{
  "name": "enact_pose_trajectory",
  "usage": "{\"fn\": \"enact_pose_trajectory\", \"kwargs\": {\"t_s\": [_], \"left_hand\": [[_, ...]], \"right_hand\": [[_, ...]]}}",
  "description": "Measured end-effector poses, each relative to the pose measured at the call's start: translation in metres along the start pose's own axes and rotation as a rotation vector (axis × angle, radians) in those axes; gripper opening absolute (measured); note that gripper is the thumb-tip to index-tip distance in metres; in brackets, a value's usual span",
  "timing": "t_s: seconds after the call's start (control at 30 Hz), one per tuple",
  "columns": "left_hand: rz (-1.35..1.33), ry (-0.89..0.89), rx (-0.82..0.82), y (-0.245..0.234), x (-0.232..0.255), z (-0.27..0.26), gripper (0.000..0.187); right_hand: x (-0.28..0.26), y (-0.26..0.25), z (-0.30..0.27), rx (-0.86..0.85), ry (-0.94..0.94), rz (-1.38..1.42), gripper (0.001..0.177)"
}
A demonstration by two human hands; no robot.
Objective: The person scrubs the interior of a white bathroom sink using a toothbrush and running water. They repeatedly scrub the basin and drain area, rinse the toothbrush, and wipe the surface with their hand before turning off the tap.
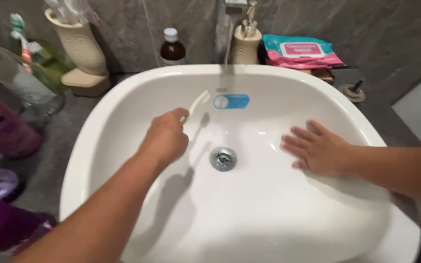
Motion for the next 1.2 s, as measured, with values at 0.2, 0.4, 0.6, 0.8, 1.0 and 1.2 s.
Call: {"fn": "enact_pose_trajectory", "kwargs": {"t_s": [0.2,0.4,0.6,0.8,1.0,1.2], "left_hand": [[0.155,-0.123,-0.063,0.012,-0.017,0.002,0.033],[0.224,-0.232,-0.217,0.026,-0.032,0.002,0.031],[0.110,-0.334,-0.184,0.020,-0.048,-0.007,0.051],[0.144,-0.368,-0.246,0.020,-0.049,-0.016,0.049],[0.045,-0.322,-0.195,0.019,-0.045,-0.024,0.035],[0.037,-0.186,-0.203,0.030,-0.030,-0.022,0.032]], "right_hand": [[0.054,-0.064,0.094,0.407,0.378,1.640,0.037],[0.050,-0.140,0.181,0.146,-0.175,3.563,0.038],[0.066,-0.167,0.195,0.424,-0.505,3.748,0.034],[0.090,-0.184,0.151,0.233,-1.026,3.494,0.026],[0.132,-0.082,0.063,0.253,-0.004,1.419,0.036],[0.042,-0.001,-0.008,-0.191,-0.138,-0.299,0.077]]}}
Point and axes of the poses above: each hand's wrist, its own z-axis towards the middle knuckle, its own y-axis out of the palm, x = y × z, the point moved 7 cm from there along z, towards the middle knuckle, and after that the axes turned 5 degrees about -z, right-handed, at the moved point
